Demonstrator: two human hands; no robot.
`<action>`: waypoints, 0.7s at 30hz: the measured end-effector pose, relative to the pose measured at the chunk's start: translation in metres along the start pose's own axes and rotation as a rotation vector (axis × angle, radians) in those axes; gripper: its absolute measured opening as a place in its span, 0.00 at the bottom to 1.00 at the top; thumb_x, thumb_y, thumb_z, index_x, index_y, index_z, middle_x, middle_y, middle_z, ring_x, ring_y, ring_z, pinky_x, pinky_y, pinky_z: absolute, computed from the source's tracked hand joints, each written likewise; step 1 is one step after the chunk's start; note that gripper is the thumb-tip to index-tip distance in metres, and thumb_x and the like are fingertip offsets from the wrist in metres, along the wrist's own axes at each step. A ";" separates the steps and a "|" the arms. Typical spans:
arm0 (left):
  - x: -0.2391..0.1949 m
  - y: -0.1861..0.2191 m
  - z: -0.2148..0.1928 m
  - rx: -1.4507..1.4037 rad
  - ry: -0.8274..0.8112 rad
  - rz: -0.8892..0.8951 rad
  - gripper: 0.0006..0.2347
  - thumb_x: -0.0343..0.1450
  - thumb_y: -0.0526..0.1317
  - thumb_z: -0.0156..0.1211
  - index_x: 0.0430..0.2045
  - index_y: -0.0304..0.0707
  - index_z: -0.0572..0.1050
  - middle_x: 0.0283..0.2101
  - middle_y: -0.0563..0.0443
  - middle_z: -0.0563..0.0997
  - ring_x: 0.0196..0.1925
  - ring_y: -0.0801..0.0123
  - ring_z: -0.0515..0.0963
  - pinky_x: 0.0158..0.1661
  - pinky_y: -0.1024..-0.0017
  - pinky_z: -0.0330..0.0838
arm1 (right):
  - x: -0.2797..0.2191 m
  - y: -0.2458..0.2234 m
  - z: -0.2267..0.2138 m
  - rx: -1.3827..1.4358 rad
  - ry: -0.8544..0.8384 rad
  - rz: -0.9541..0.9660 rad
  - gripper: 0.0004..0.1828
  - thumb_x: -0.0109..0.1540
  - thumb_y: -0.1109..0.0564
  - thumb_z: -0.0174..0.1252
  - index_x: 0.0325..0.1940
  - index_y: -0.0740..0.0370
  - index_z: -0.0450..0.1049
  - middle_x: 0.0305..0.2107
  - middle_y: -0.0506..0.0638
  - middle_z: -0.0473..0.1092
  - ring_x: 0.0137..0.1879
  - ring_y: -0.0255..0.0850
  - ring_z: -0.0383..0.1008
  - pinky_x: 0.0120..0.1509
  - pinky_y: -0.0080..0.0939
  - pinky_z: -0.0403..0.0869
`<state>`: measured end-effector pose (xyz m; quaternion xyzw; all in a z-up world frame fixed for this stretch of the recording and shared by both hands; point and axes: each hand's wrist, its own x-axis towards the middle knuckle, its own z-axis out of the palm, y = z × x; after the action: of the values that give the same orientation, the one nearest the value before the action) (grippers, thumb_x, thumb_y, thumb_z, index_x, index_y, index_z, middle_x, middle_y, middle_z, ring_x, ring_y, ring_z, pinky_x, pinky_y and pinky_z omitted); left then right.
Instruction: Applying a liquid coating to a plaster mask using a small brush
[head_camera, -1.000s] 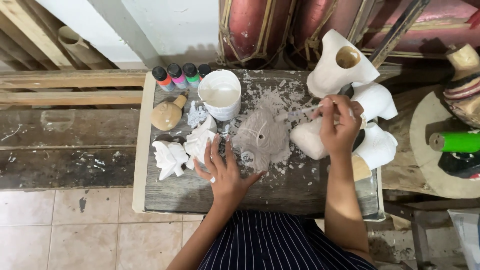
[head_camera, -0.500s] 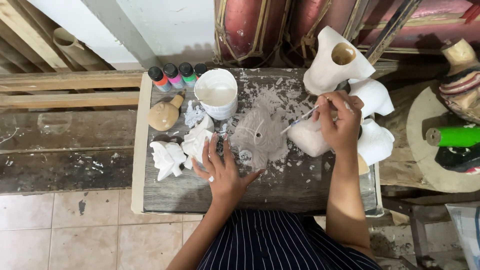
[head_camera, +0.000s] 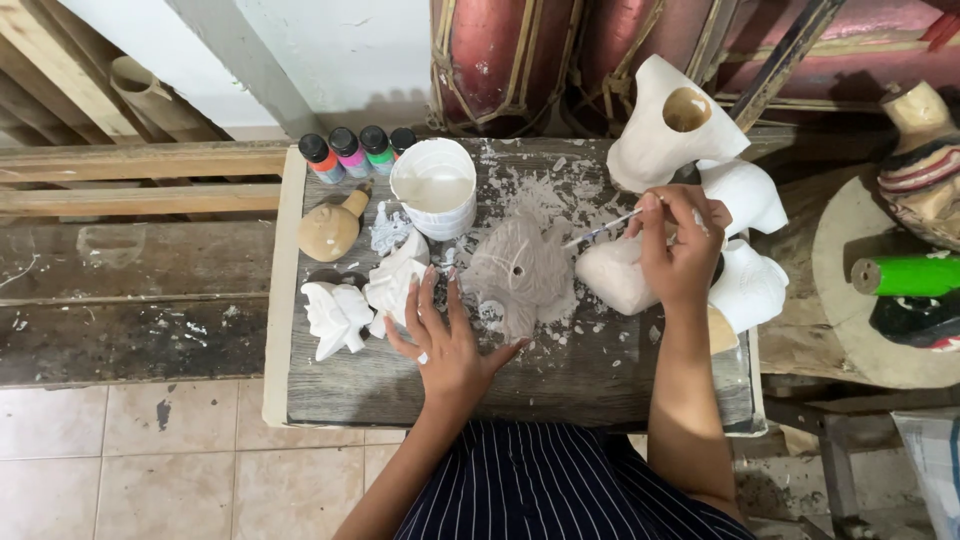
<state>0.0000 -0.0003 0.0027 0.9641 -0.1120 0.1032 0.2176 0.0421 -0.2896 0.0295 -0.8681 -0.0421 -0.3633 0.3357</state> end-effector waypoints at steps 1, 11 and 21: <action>0.001 0.000 0.001 0.002 0.003 -0.003 0.54 0.48 0.67 0.76 0.67 0.33 0.61 0.72 0.33 0.54 0.73 0.35 0.49 0.52 0.23 0.44 | 0.002 -0.005 0.001 0.003 -0.001 -0.003 0.13 0.75 0.60 0.52 0.36 0.59 0.72 0.31 0.43 0.70 0.31 0.40 0.80 0.60 0.36 0.60; -0.001 -0.008 0.003 -0.110 0.051 0.026 0.54 0.48 0.62 0.80 0.66 0.30 0.61 0.72 0.33 0.55 0.72 0.37 0.50 0.54 0.25 0.37 | -0.010 -0.036 0.000 0.177 0.093 0.065 0.11 0.76 0.61 0.48 0.41 0.66 0.72 0.32 0.52 0.72 0.31 0.46 0.81 0.52 0.41 0.71; -0.015 -0.039 0.020 0.019 0.441 0.137 0.37 0.63 0.70 0.61 0.52 0.33 0.75 0.59 0.41 0.73 0.64 0.49 0.64 0.61 0.34 0.27 | -0.031 -0.073 0.019 0.362 -0.019 -0.003 0.10 0.73 0.65 0.44 0.44 0.70 0.71 0.27 0.55 0.71 0.30 0.45 0.78 0.43 0.41 0.77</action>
<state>-0.0009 0.0274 -0.0340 0.9104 -0.1258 0.3269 0.2201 0.0075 -0.2156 0.0394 -0.7969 -0.1115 -0.3420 0.4853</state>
